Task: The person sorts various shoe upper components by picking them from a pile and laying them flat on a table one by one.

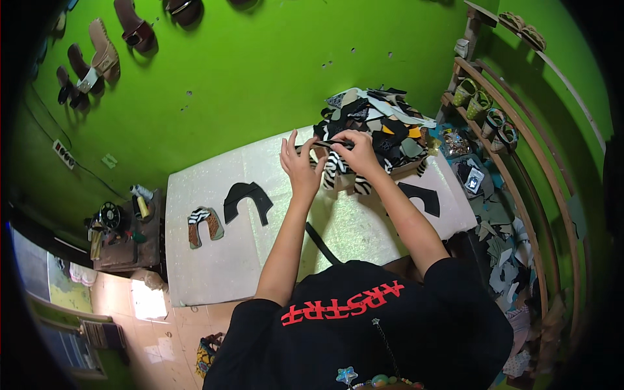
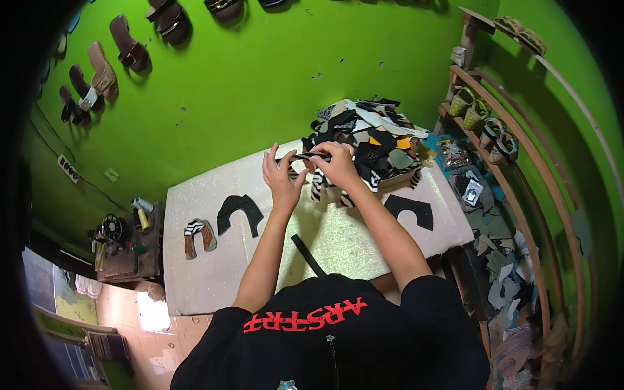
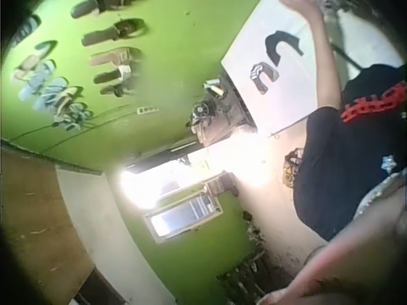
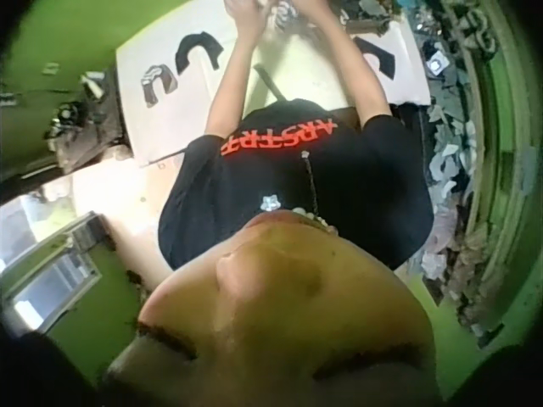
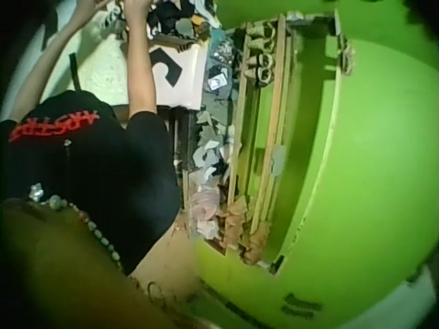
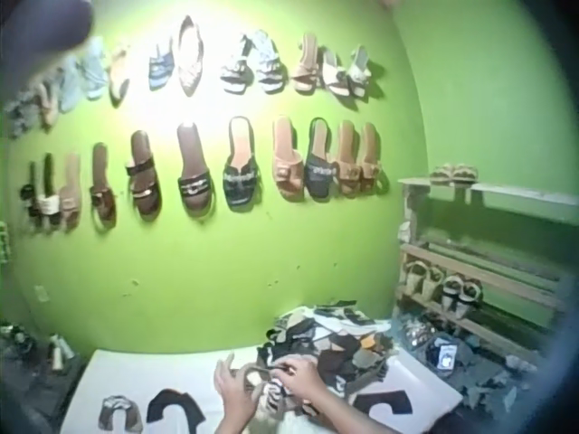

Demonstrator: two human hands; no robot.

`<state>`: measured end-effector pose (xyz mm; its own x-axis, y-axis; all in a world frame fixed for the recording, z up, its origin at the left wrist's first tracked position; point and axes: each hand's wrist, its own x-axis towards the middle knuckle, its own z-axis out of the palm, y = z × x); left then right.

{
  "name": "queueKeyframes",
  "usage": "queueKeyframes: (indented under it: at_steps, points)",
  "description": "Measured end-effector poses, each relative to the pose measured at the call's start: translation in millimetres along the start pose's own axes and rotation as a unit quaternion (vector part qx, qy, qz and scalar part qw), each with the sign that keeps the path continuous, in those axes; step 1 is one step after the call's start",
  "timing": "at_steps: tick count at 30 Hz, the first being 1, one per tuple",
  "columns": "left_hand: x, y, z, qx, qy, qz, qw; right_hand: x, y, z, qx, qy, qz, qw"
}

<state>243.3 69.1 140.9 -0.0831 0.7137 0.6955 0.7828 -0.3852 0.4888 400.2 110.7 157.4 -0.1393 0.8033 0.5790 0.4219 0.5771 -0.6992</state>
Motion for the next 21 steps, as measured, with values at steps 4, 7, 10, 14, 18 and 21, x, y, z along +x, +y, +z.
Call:
queueKeyframes:
  at_steps: [4, 7, 10, 14, 18, 21]
  points:
    - [-16, -50, -30, 0.033, 0.009, -0.09, 0.995, -3, -24, 35, 0.155, -0.046, 0.058, 0.985]
    - [-24, -81, -68, -0.178, -0.107, -0.222, 0.953, -12, -23, 73, 0.15, -0.053, 0.061, 0.985]
    - [-44, -121, -99, -0.388, -0.088, -0.283, 0.872, -19, -38, 120, 0.147, -0.032, 0.044, 0.988]
    - [-83, -186, -155, -0.43, -0.156, -0.37, 0.809, -34, -71, 190, 0.177, -0.07, 0.116, 0.975]
    - [-124, -231, -196, -0.36, -0.186, -0.456, 0.792, -58, -89, 262, 0.184, -0.088, 0.164, 0.965]
    - [-137, -266, -211, -0.427, -0.087, -0.443, 0.784, -84, -63, 319, 0.164, -0.076, 0.176, 0.968]
